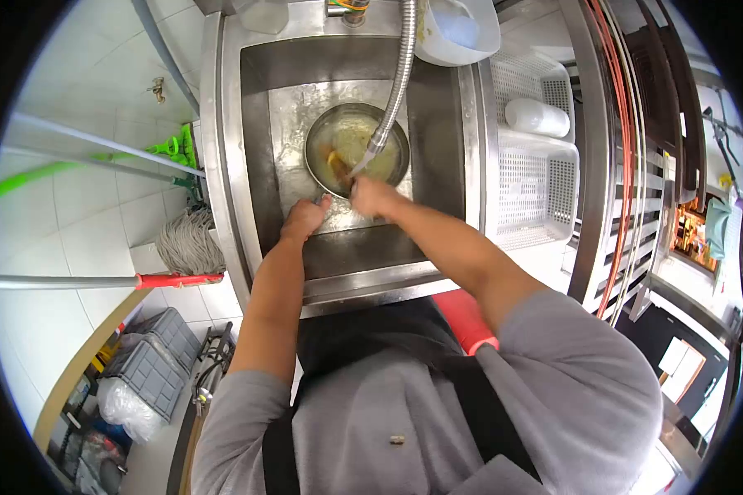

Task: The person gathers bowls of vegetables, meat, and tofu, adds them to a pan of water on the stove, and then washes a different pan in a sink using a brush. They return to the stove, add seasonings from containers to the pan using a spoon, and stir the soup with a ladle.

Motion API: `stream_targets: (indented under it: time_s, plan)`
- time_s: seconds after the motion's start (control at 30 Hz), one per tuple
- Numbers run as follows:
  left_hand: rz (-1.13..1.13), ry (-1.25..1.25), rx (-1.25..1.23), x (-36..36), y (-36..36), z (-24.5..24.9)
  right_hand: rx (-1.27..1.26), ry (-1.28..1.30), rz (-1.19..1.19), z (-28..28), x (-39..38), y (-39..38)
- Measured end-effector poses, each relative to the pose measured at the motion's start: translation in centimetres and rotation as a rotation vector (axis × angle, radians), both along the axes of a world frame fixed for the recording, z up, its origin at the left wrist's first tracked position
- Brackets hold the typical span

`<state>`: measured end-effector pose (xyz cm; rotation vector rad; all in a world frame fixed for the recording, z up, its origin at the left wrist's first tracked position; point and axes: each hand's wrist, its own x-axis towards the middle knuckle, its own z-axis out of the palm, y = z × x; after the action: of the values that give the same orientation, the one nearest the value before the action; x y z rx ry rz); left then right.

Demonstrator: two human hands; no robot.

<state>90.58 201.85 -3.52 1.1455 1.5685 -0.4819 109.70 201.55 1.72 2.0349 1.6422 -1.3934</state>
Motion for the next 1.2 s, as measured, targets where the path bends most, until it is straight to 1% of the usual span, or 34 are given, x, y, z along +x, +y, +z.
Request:
stream_targets:
  time_s: [0.03, 0.1, 0.13, 0.17, 0.2, 0.23, 0.3, 0.33, 0.37, 0.43, 0.47, 0.5, 0.53, 0.57, 0.6, 0.63, 0.67, 0.7, 0.73, 0.77, 0.8, 0.83, 0.87, 0.9, 0.93, 1.0, 1.03, 1.1, 1.13, 1.17, 1.2]
  plan:
    - [0.037, 0.018, 0.082, 0.3, -0.1, -0.2, -0.086, -0.028, 0.096, 4.2, -0.1, -1.4]
    - [0.015, -0.009, 0.045, 0.2, -0.4, -0.7, -0.222, -0.131, 0.251, 4.5, 3.3, -2.1]
    - [-0.010, -0.029, 0.024, 0.1, 0.1, -1.0, -0.215, -0.134, 0.248, 3.5, 3.8, -0.3]
    - [-0.008, -0.032, 0.033, 0.3, 0.7, -1.0, -0.268, -0.118, 0.132, 1.9, 4.4, 2.7]
    - [-0.001, -0.018, 0.042, 0.3, 0.5, -1.2, -0.333, -0.099, 0.022, 0.7, 4.1, 3.9]
    - [-0.007, -0.001, 0.044, 0.1, -0.2, -1.2, -0.258, -0.053, 0.065, -0.2, 2.1, 3.3]
    - [0.009, -0.024, 0.052, 0.1, 0.4, -1.3, -0.091, -0.058, 0.142, 3.1, -0.5, -1.3]
    - [0.018, -0.039, 0.039, -0.2, -0.1, -1.4, -0.118, -0.071, 0.216, 2.1, 0.8, -3.8]
    - [0.013, -0.041, 0.035, -0.4, -0.2, -1.5, -0.123, -0.073, 0.211, 2.3, 2.9, -3.5]
    - [-0.046, -0.052, 0.027, -0.1, 0.1, -1.6, -0.131, -0.167, 0.433, 1.6, 7.8, 0.6]
    - [-0.053, -0.081, 0.031, 0.4, 0.5, -0.9, -0.151, -0.203, 0.153, -3.0, 8.3, 2.4]
    - [-0.029, -0.047, 0.018, 0.2, 0.4, 0.3, 0.016, -0.113, 0.257, -6.4, 6.6, 3.4]
    - [0.000, -0.008, 0.011, 0.5, 0.5, 0.8, 0.016, -0.167, 0.109, -5.0, 3.5, 3.0]
    - [-0.001, -0.019, 0.022, 0.9, 0.8, 0.7, -0.100, 0.053, -0.027, 2.2, 0.7, 2.6]
    - [-0.004, 0.005, 0.036, 0.7, 0.7, 0.4, -0.258, -0.037, 0.111, 5.3, -1.1, 2.3]
    - [0.003, 0.026, 0.046, 0.6, 0.3, -0.1, -0.262, -0.040, 0.109, 5.5, -0.1, 1.8]
    - [-0.002, 0.026, 0.041, 0.0, 0.0, -0.9, -0.272, -0.117, 0.358, 5.5, 1.7, 0.5]
    - [0.003, -0.064, -0.002, -0.4, 0.1, -2.0, -0.274, -0.198, 0.610, 5.4, 3.5, -0.6]
    - [0.013, -0.154, -0.041, -0.5, 0.3, -2.5, -0.185, -0.296, 0.523, 3.5, 5.9, -0.3]
    - [0.012, -0.152, -0.036, -0.5, 0.2, -2.4, -0.097, -0.387, 0.431, 1.0, 8.0, 0.7]
    - [0.013, -0.151, -0.036, -0.3, 0.6, -2.2, 0.020, -0.390, 0.141, -0.4, 7.8, 2.4]
    - [0.012, -0.148, -0.047, -0.3, 0.3, -2.2, 0.023, -0.387, 0.148, -1.3, 6.2, 2.8]
    - [0.024, -0.147, -0.051, 0.2, -0.1, -1.7, -0.015, -0.227, 0.139, -2.1, 4.5, 3.0]
    - [0.042, -0.105, -0.006, 0.3, 0.0, -0.8, -0.052, -0.061, 0.118, -2.0, 3.2, 3.0]
    - [0.060, -0.065, 0.039, 0.4, 0.0, -0.3, -0.055, -0.057, 0.116, -1.4, 2.6, 1.2]
    - [0.035, -0.061, 0.009, 0.2, -0.4, -1.4, 0.123, -0.040, 0.269, 1.7, 1.4, -3.1]
    - [0.017, -0.061, -0.003, 0.1, 0.1, -2.2, 0.132, -0.037, 0.278, 1.0, 2.4, -1.4]
    - [0.021, -0.066, -0.006, -0.4, 0.1, -2.1, -0.059, -0.067, 0.042, -1.8, 3.7, 0.9]
    - [0.036, -0.089, 0.001, -0.2, 0.0, -1.9, -0.187, -0.007, -0.049, 5.5, 1.7, 3.2]
    - [0.046, -0.075, -0.002, -0.6, -0.2, -1.4, -0.190, 0.006, -0.038, 4.3, 0.6, 1.3]
    - [0.016, -0.046, -0.005, -0.5, 0.0, -0.7, -0.051, -0.040, 0.052, 1.7, -0.4, -1.3]
